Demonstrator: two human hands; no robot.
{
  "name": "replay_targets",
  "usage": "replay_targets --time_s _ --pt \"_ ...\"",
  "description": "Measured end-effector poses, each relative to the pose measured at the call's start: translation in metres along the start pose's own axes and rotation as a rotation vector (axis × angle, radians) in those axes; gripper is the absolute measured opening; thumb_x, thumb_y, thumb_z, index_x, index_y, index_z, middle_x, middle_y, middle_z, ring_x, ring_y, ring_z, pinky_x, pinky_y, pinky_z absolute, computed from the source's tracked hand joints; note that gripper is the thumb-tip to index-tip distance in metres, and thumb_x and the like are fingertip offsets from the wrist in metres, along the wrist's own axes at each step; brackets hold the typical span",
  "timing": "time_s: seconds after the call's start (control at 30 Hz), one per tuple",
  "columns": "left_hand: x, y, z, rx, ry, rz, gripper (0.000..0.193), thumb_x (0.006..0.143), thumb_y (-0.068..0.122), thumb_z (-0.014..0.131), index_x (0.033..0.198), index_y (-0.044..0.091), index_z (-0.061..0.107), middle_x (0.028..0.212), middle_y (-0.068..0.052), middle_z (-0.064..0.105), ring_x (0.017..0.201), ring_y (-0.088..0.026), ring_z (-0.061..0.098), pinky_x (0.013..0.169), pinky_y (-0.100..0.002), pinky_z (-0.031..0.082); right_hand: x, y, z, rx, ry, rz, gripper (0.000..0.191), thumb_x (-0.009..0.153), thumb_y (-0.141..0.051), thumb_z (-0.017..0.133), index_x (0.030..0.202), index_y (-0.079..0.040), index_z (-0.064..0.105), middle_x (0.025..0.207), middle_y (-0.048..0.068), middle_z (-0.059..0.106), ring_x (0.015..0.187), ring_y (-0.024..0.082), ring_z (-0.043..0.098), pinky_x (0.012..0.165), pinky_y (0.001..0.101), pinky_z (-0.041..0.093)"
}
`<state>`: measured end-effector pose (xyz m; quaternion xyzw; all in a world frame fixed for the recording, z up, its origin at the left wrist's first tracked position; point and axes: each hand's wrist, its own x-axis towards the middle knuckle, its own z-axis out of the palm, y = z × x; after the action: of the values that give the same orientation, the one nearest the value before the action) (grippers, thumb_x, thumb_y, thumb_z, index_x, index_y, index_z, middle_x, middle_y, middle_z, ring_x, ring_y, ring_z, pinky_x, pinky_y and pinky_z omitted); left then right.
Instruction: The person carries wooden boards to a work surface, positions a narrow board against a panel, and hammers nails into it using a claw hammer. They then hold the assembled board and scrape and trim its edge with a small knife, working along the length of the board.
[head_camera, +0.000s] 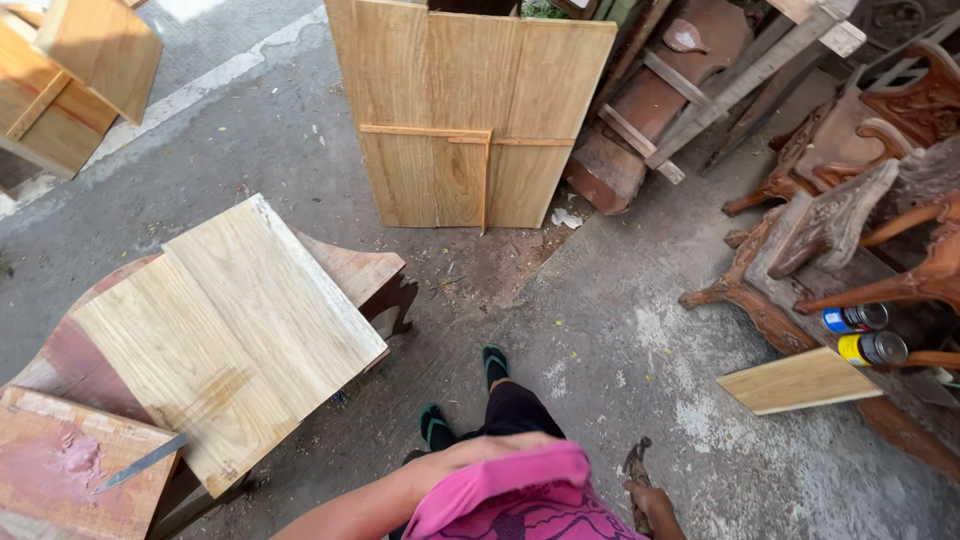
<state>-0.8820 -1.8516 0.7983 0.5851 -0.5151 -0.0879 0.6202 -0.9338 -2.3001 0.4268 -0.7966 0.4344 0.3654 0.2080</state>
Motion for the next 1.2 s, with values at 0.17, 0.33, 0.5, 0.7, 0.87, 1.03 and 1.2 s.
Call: replay_targets --time_s 0.17,0.33,0.5,0.7,0.87,1.03,1.2 --pt "0.054 -0.011 0.044 -0.075 -0.124 0.085 0.039 0.093 0.029 0.064 0.127 0.01 0.067 0.129 -0.012 0.067 0.123 -0.027 0.062 0.108 -0.037 0.049 0.011 0.066 0.028 0.228 -0.054 0.014 0.06 0.074 -0.056 0.082 0.085 0.003 0.078 0.082 0.017 0.076 0.072 0.028 0.072 0.069 0.0425 0.056" --pt "0.081 -0.029 0.099 -0.149 -0.091 0.112 0.038 0.096 0.028 0.061 0.128 0.009 0.065 0.133 -0.012 0.065 0.126 -0.027 0.06 0.11 -0.037 0.047 0.032 0.117 0.056 0.266 -0.089 -0.008 0.057 0.075 -0.054 0.082 0.085 0.002 0.077 0.08 0.015 0.074 0.069 0.026 0.07 0.066 0.0424 0.055" --pt "0.116 -0.06 0.108 -0.134 -0.094 0.077 0.036 0.1 0.028 0.058 0.129 0.007 0.063 0.136 -0.012 0.062 0.129 -0.027 0.057 0.113 -0.037 0.046 0.092 0.123 0.04 0.259 -0.083 0.009 0.055 0.076 -0.053 0.082 0.086 0.001 0.076 0.078 0.013 0.072 0.067 0.025 0.068 0.063 0.0423 0.054" --pt "0.175 -0.089 0.103 -0.122 -0.082 0.013 0.035 0.103 0.027 0.054 0.131 0.006 0.061 0.141 -0.011 0.059 0.133 -0.027 0.054 0.115 -0.037 0.043 0.174 0.098 -0.03 0.266 -0.102 -0.059 0.051 0.077 -0.051 0.082 0.087 -0.001 0.075 0.075 0.011 0.07 0.063 0.023 0.065 0.06 0.0421 0.053" --pt "0.181 -0.091 0.125 -0.072 0.047 -0.038 0.034 0.106 0.026 0.052 0.132 0.005 0.059 0.144 -0.011 0.057 0.136 -0.027 0.051 0.118 -0.036 0.042 0.256 0.077 -0.085 0.157 -0.108 -0.113 0.049 0.078 -0.049 0.082 0.088 -0.002 0.074 0.073 0.008 0.068 0.06 0.021 0.063 0.057 0.042 0.052" --pt "0.189 -0.096 0.152 0.075 0.205 -0.173 0.033 0.109 0.025 0.049 0.133 0.004 0.058 0.148 -0.011 0.054 0.139 -0.027 0.049 0.12 -0.036 0.04 0.289 0.027 -0.106 -0.079 -0.303 0.0 0.054 0.084 -0.055 0.076 0.088 -0.002 0.067 0.073 0.011 0.062 0.057 0.027 0.055 0.053 0.0467 0.047" --pt "0.106 -0.199 0.125 0.225 0.117 -1.229 0.032 0.081 0.034 0.07 0.103 0.011 0.075 0.103 -0.014 0.075 0.097 -0.034 0.071 0.083 -0.045 0.058 0.26 -0.051 -0.108 -0.18 -0.261 -0.098 0.055 0.085 -0.052 0.078 0.09 0.002 0.068 0.07 0.013 0.063 0.054 0.027 0.057 0.051 0.0447 0.047"
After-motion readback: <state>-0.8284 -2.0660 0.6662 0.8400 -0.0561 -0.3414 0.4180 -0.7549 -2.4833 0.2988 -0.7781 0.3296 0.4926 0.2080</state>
